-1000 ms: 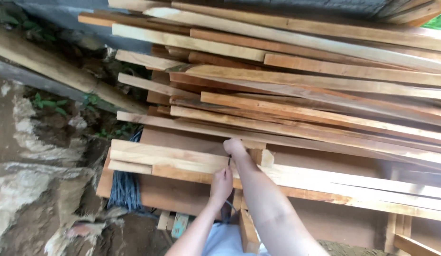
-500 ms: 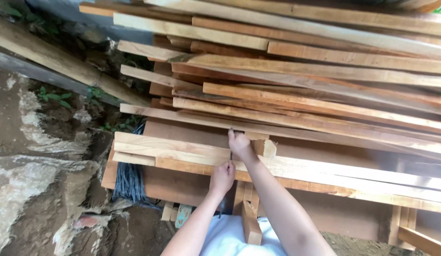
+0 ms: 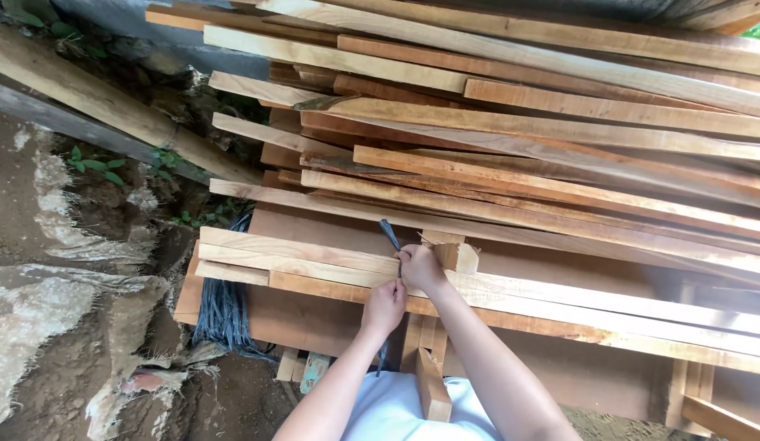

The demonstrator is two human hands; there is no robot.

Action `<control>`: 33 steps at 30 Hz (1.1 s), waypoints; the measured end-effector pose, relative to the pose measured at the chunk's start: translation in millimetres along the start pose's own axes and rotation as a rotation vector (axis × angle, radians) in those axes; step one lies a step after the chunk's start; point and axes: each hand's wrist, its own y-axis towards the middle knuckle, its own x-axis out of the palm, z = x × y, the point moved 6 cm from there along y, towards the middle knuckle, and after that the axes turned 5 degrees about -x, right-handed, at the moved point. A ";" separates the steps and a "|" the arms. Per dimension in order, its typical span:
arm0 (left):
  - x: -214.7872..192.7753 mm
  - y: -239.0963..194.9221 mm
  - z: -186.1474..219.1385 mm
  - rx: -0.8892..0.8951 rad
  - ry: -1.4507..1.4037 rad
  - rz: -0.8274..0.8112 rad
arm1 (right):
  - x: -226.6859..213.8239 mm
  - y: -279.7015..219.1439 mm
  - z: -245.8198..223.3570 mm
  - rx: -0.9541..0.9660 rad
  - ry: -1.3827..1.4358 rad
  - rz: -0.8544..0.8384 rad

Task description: The person ties a bundle of wooden planks together using a black strap. They wrap the strap around the wood, pull it tight, and tie a knot to secure the bundle. The person then lifts the tied bundle and places it on top of a larger stack of similar wooden planks.

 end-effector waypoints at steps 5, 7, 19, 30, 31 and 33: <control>2.9 4.3 -3.2 -0.011 0.011 -0.060 | -4.3 15.2 -6.7 0.065 0.387 0.120; -1.3 -0.9 1.4 -0.021 0.015 -0.090 | -9.5 11.9 -16.0 0.091 0.595 0.148; -76.8 59.3 26.7 0.080 0.279 -0.276 | -11.1 13.3 -19.6 0.090 0.617 0.072; -52.8 93.4 102.8 0.750 0.522 0.413 | 2.0 24.6 -0.9 -0.162 0.290 0.059; -51.6 85.4 96.4 0.749 0.525 0.407 | -0.2 20.3 -4.6 -0.157 0.294 0.058; -49.2 86.8 71.5 0.476 0.353 0.157 | -5.3 18.7 -15.2 -0.133 0.281 0.052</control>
